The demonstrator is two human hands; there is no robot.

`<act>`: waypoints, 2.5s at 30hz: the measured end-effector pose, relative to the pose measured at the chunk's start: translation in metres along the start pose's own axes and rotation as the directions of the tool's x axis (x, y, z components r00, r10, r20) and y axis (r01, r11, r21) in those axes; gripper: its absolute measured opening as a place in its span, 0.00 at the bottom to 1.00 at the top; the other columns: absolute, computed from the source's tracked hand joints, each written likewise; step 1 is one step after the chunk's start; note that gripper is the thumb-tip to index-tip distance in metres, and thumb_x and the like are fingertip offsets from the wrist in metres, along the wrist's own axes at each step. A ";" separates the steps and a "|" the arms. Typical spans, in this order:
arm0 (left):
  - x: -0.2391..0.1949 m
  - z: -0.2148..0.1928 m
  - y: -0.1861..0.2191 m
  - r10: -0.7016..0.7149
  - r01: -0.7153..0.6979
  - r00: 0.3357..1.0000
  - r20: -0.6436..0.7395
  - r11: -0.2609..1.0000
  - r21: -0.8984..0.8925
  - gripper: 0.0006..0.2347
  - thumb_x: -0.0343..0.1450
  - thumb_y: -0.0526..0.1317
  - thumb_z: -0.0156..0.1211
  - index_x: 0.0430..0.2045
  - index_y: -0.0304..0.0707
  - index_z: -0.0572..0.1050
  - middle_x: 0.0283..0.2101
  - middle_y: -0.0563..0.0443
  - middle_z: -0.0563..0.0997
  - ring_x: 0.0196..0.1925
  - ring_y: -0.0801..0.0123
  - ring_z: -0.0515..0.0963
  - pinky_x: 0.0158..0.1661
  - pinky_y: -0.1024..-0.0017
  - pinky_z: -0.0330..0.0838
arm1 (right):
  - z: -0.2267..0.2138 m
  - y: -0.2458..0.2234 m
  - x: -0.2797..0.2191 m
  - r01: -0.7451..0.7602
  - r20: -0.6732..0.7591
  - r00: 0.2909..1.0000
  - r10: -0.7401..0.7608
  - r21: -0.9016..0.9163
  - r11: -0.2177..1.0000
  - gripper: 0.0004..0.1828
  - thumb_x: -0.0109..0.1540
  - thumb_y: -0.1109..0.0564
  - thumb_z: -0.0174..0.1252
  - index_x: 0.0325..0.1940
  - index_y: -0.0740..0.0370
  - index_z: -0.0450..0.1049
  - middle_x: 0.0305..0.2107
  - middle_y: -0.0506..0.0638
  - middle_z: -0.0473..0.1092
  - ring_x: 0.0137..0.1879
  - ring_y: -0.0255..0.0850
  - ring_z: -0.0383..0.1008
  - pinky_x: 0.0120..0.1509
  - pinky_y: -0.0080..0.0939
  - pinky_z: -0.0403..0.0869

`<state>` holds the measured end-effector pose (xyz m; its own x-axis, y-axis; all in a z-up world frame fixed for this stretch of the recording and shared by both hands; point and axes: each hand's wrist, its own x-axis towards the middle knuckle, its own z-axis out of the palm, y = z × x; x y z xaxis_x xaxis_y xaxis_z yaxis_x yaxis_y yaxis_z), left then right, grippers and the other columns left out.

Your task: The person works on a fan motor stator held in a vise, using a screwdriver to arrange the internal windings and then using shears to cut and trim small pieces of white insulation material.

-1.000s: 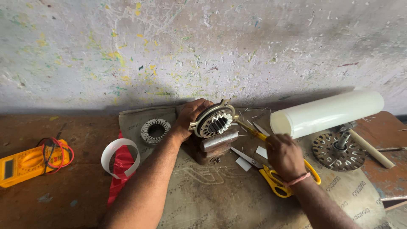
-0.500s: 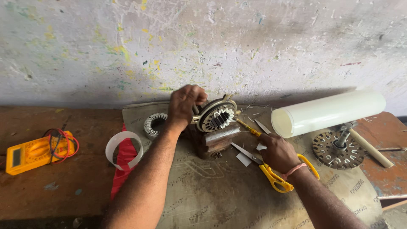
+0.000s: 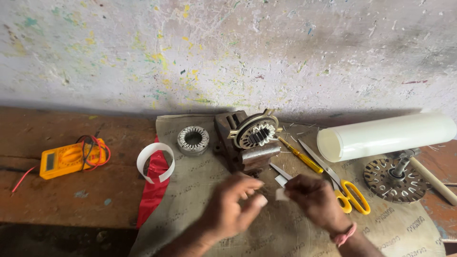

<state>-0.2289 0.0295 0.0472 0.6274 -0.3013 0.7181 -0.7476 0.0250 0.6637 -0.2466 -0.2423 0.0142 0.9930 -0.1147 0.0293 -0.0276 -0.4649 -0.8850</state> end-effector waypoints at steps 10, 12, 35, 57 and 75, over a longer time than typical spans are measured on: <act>-0.019 0.029 -0.012 -0.388 0.374 0.911 0.143 0.920 0.114 0.06 0.71 0.31 0.62 0.38 0.31 0.79 0.36 0.42 0.85 0.38 0.62 0.86 0.38 0.67 0.80 | -0.005 -0.080 -0.002 0.630 -0.083 0.677 -0.731 -0.448 0.634 0.35 0.51 0.54 0.69 0.59 0.73 0.70 0.43 0.61 0.74 0.47 0.50 0.75 0.50 0.44 0.73; -0.016 0.033 -0.016 -0.402 0.392 0.903 0.153 0.915 0.094 0.04 0.70 0.31 0.62 0.36 0.30 0.78 0.34 0.42 0.85 0.37 0.62 0.87 0.38 0.67 0.80 | -0.043 -0.099 0.027 0.578 -0.156 0.521 -0.839 -0.659 0.481 0.33 0.54 0.54 0.69 0.57 0.76 0.70 0.44 0.68 0.73 0.47 0.56 0.74 0.49 0.45 0.75; -0.005 0.086 -0.051 -0.461 0.404 0.886 0.052 0.821 0.405 0.14 0.66 0.32 0.64 0.45 0.38 0.71 0.34 0.37 0.82 0.40 0.42 0.82 0.40 0.48 0.74 | 0.003 -0.007 0.023 0.627 0.290 0.778 -0.558 -0.417 0.658 0.13 0.51 0.62 0.67 0.40 0.55 0.83 0.37 0.49 0.77 0.49 0.50 0.74 0.51 0.49 0.74; -0.005 0.094 -0.060 -0.467 0.289 0.864 0.189 0.767 0.573 0.05 0.67 0.30 0.61 0.33 0.27 0.78 0.42 0.38 0.79 0.42 0.52 0.83 0.44 0.58 0.79 | 0.001 0.005 0.030 0.629 0.327 0.774 -0.542 -0.495 0.600 0.06 0.51 0.56 0.70 0.31 0.57 0.83 0.29 0.47 0.75 0.44 0.49 0.71 0.49 0.49 0.71; -0.002 0.083 -0.067 -0.282 0.081 0.888 0.364 0.874 0.480 0.01 0.67 0.27 0.60 0.28 0.29 0.77 0.39 0.42 0.79 0.42 0.52 0.83 0.43 0.58 0.79 | -0.004 0.001 0.032 0.775 0.416 0.630 -0.656 -0.396 0.492 0.06 0.51 0.60 0.69 0.31 0.60 0.79 0.29 0.48 0.74 0.40 0.48 0.70 0.45 0.47 0.71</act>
<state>-0.1981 -0.0512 -0.0157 0.6886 -0.6211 0.3742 -0.7068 -0.4598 0.5376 -0.2158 -0.2502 0.0161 0.6912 0.5977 0.4062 0.7102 -0.6657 -0.2288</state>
